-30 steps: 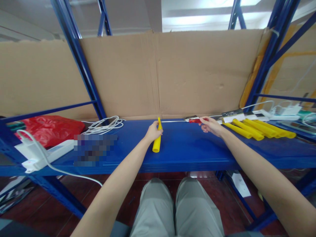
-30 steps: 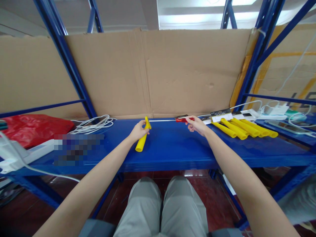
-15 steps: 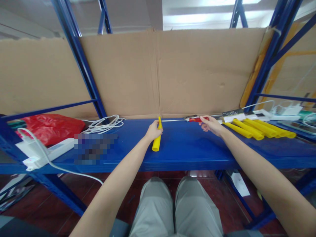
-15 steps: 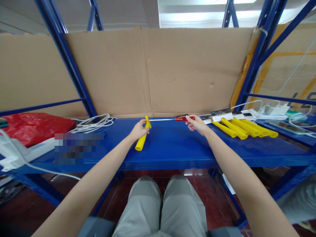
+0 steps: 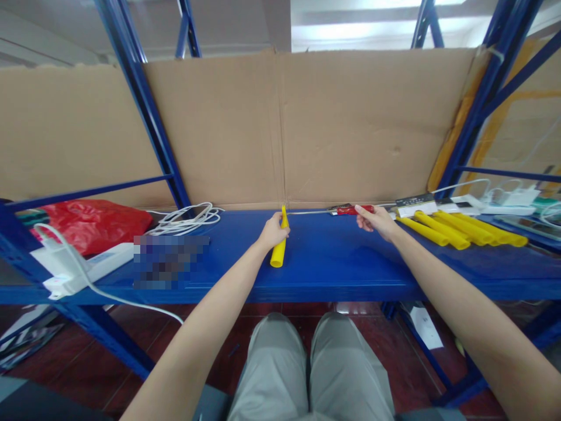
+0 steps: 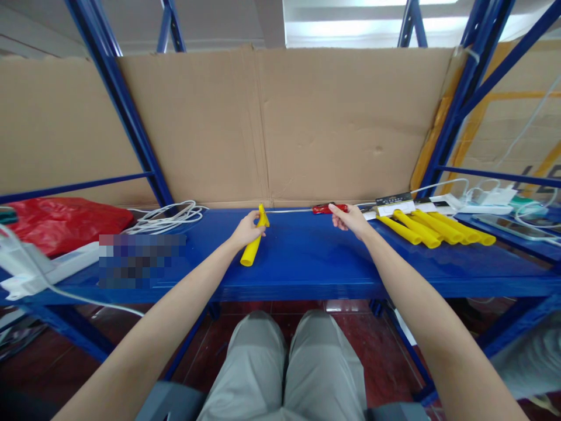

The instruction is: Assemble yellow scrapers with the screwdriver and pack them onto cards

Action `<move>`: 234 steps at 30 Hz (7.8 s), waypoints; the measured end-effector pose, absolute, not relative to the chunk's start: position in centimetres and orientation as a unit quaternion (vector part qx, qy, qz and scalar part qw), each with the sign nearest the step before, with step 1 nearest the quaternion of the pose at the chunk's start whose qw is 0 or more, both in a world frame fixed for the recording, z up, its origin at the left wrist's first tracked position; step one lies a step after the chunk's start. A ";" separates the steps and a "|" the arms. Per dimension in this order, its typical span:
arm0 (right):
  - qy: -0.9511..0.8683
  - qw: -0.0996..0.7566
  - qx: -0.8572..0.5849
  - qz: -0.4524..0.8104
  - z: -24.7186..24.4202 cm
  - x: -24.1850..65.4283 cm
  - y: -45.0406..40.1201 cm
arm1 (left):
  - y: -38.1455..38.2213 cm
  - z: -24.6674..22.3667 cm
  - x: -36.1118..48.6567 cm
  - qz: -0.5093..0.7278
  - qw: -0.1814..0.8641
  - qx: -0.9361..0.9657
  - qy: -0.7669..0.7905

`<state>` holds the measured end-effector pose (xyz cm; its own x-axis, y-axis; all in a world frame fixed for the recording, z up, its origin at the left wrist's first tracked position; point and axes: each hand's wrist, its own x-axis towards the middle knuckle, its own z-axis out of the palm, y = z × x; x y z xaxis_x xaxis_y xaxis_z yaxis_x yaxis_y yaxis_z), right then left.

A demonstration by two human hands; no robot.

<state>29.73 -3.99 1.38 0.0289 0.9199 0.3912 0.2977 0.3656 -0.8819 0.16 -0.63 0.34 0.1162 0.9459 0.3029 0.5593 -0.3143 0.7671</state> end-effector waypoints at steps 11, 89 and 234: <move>-0.580 0.596 -0.479 0.281 0.7 28.9 -3.3 | -1.2 0.7 0.3 0.392 0.245 0.709 0.532; -0.565 0.567 -0.490 0.345 1.0 28.2 -3.5 | -0.8 0.5 -0.1 0.401 0.248 0.696 0.542; -0.808 0.304 -0.492 -0.111 2.8 34.7 -8.5 | -0.3 0.4 -0.2 0.397 0.224 0.691 0.561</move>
